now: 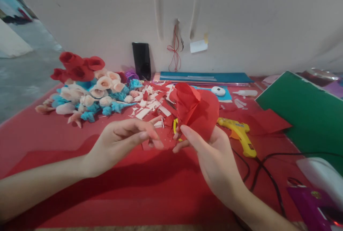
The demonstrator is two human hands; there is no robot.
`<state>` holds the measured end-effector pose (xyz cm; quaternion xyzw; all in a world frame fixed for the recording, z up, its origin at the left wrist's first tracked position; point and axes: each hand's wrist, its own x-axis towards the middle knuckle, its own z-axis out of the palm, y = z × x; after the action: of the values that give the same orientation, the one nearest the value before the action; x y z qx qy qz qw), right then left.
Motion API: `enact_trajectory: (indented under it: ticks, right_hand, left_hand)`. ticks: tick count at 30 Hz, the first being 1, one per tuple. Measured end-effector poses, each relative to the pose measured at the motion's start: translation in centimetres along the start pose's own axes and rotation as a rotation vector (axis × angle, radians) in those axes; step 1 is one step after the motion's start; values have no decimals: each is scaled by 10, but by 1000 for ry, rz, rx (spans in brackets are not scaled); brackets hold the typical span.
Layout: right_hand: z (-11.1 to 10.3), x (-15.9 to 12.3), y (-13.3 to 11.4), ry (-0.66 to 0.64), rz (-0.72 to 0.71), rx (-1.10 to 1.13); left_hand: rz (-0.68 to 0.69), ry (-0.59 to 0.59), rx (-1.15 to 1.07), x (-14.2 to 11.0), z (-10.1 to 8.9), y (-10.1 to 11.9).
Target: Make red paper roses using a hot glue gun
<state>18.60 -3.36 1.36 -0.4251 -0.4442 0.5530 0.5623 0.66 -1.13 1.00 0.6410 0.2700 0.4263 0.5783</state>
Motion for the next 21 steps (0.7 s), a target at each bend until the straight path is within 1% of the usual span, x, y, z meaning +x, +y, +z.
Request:
enact_trajectory:
  ticks: [4, 8, 10, 11, 14, 16, 18, 21]
  right_hand:
    - [0, 1, 1, -9, -1, -2]
    - [0, 1, 1, -14, 3, -37]
    - [0, -1, 1, -11, 8, -81]
    - [0, -2, 1, -19, 5, -107]
    - [-2, -7, 1, -86, 0, -179]
    - [-2, -12, 1, -132, 22, -199]
    - [-2, -17, 2, -166, 62, -199]
    - [-1, -24, 4, -182, 107, -165]
  left_hand:
    - [20, 16, -36, 0, 0, 1]
    - [60, -19, 46, -1, -3, 2]
    - [136, -43, 137, -1, -5, 2]
    - [195, -51, 188, -1, -7, 1]
    - [399, -88, 324, -2, -10, 1]
    - [483, -111, 384, -2, -12, 3]
    - [506, -125, 425, -2, -13, 6]
    - [487, -140, 458, -1, -12, 12]
